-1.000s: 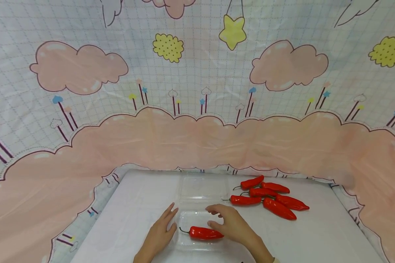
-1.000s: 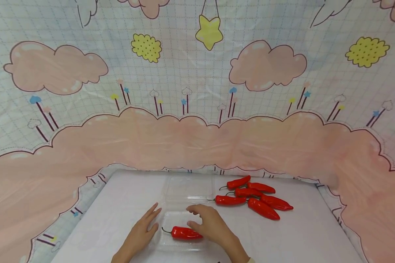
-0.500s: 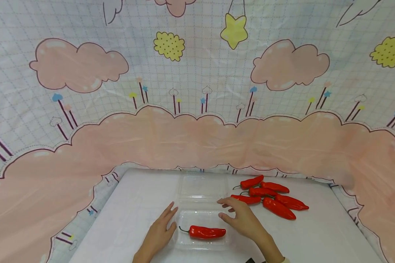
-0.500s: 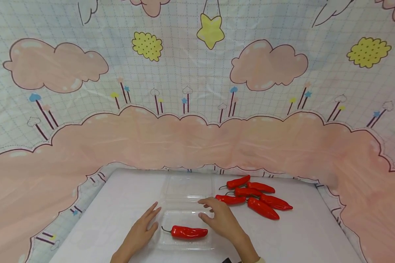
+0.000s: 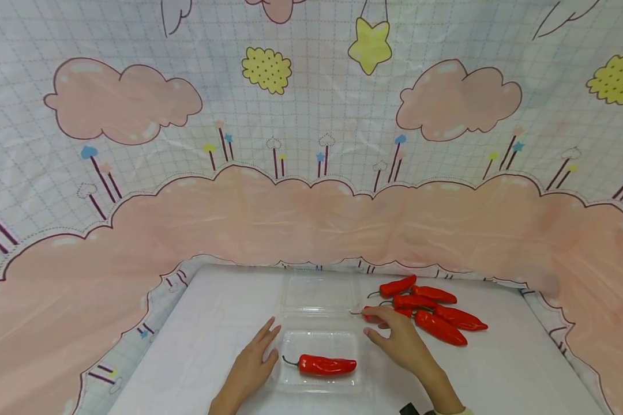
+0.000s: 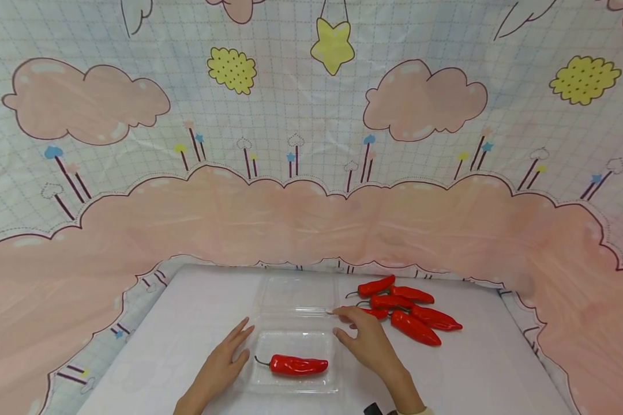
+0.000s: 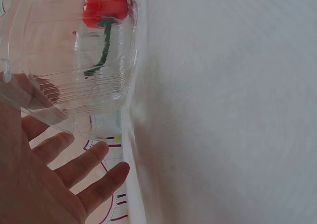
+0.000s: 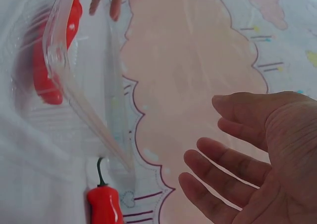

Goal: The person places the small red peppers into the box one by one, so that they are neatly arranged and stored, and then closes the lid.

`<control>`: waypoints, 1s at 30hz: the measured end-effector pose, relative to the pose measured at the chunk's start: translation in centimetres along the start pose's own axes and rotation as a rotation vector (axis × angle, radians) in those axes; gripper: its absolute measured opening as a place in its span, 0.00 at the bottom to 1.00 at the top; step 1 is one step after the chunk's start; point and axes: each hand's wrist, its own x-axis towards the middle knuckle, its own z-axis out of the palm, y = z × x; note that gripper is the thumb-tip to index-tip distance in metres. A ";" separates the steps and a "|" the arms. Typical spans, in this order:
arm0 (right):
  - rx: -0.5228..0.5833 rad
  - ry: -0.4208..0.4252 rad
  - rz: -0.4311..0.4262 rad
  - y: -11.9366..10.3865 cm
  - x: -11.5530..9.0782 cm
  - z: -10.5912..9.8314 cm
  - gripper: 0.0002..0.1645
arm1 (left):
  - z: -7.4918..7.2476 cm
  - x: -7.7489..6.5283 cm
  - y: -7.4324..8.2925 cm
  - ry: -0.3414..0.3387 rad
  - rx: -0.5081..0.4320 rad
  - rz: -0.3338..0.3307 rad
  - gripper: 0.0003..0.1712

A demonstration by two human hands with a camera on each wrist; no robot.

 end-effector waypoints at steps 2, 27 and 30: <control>0.001 0.010 0.017 0.3 0.0 -0.3 0.25 | 0.0 0.0 0.1 0.003 -0.002 0.001 0.28; 0.022 0.116 0.072 4.4 -0.6 -2.0 0.23 | 0.0 -0.1 0.0 -0.007 -0.010 -0.020 0.28; 0.006 0.134 0.077 4.9 -0.7 -2.4 0.23 | 0.0 -0.1 0.0 -0.010 -0.012 -0.024 0.28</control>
